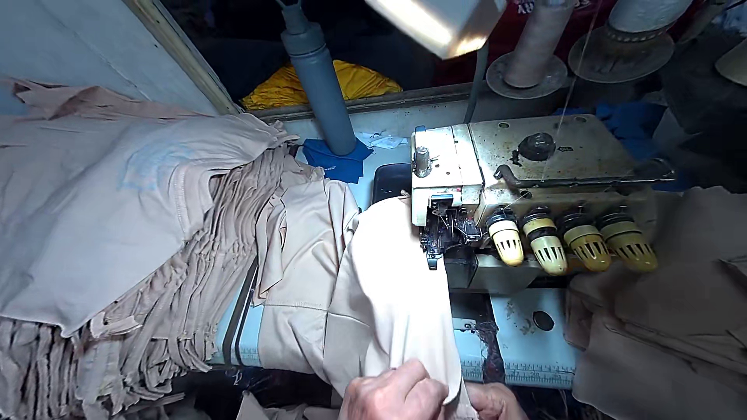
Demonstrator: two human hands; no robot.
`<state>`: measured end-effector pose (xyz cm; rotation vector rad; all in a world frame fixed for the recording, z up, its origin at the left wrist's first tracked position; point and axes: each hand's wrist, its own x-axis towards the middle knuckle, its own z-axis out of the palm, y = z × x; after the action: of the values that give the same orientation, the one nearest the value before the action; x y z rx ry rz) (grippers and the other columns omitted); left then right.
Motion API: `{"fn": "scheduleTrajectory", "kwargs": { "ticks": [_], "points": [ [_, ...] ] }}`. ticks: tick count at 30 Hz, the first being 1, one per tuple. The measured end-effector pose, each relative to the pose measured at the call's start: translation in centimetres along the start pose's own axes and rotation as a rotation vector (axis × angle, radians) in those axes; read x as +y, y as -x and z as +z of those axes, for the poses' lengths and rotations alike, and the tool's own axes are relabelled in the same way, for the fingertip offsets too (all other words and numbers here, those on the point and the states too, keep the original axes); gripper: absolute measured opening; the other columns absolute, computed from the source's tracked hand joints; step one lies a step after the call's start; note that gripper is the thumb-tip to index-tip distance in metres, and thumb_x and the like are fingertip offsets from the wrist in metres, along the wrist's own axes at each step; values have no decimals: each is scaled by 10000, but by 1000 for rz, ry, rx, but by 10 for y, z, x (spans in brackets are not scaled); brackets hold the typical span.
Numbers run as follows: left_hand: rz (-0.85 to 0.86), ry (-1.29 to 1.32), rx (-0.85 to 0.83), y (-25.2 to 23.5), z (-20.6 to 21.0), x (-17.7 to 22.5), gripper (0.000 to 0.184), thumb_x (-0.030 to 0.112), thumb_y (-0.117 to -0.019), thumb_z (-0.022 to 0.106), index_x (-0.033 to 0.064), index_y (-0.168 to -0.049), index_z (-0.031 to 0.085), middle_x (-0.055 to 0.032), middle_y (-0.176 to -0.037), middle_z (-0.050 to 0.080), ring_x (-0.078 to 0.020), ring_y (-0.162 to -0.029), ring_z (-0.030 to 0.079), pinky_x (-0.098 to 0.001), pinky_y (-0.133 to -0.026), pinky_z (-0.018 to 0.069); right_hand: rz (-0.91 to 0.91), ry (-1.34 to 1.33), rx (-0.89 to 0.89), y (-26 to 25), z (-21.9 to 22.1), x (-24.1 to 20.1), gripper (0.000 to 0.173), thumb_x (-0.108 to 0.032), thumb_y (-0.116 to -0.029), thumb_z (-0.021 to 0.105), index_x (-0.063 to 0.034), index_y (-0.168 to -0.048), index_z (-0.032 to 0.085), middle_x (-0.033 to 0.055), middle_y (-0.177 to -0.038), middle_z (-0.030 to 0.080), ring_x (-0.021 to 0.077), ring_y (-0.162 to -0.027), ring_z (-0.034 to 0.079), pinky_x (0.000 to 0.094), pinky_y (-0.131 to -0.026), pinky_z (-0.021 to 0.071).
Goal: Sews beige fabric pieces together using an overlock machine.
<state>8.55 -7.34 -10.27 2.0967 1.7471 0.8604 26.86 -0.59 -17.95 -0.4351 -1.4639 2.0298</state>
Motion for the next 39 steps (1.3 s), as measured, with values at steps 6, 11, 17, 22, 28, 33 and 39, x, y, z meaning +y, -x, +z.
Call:
{"fn": "scheduleTrajectory", "kwargs": {
  "ticks": [6, 11, 17, 22, 28, 33, 39],
  "points": [
    [147, -343, 187, -46, -2, -26, 194, 188, -942, 596, 111, -827, 732, -31, -710, 641, -138, -560, 607, -276, -439, 455, -41, 22, 191, -44, 3, -17, 193, 81, -806, 668, -57, -932, 715, -86, -800, 727, -27, -721, 673, 190, -676, 575],
    [147, -429, 326, -61, 3, -38, 192, 187, -937, 612, 125, -870, 781, -7, -698, 635, -116, -558, 589, -248, -445, 432, -66, -26, 309, -67, 8, -17, 116, 55, -829, 692, -53, -858, 724, -48, -740, 721, 1, -666, 675, 197, -626, 575],
    [142, -407, 358, -59, 6, -41, 197, 205, -962, 627, 110, -956, 798, -25, -746, 673, -121, -594, 606, -246, -490, 455, -27, -27, 387, -63, 17, -22, 174, 99, -824, 678, -73, -850, 700, -51, -742, 728, 2, -668, 683, 197, -638, 582],
    [82, -335, 344, -57, 5, -39, 233, 252, -955, 620, 90, -985, 785, -39, -842, 717, -115, -679, 661, -235, -559, 521, -14, -59, 384, -62, 21, -23, 210, 131, -819, 664, -66, -877, 707, -57, -765, 739, -6, -679, 683, 192, -645, 582],
    [107, -381, 384, -60, 10, -38, 199, 175, -970, 607, 92, -905, 775, -37, -756, 672, -116, -594, 615, -232, -484, 462, -2, -95, 389, -60, 25, -21, 221, 135, -815, 664, -70, -885, 707, -60, -737, 727, -4, -638, 663, 186, -600, 560],
    [55, -434, 372, -70, 16, -30, 185, 166, -943, 619, 91, -851, 761, -26, -698, 631, -129, -529, 595, -253, -421, 443, -30, -112, 333, -62, 24, -19, 273, 147, -826, 621, -55, -981, 720, -63, -827, 764, -14, -726, 695, 192, -692, 585],
    [-27, -548, 418, -96, 27, -23, 234, 183, -884, 649, 87, -672, 676, -31, -626, 569, -157, -487, 584, -295, -379, 431, -56, -114, 354, -68, 27, -18, 287, 164, -800, 612, -80, -901, 724, -88, -798, 748, -31, -735, 686, 185, -707, 581]
  ]
}}
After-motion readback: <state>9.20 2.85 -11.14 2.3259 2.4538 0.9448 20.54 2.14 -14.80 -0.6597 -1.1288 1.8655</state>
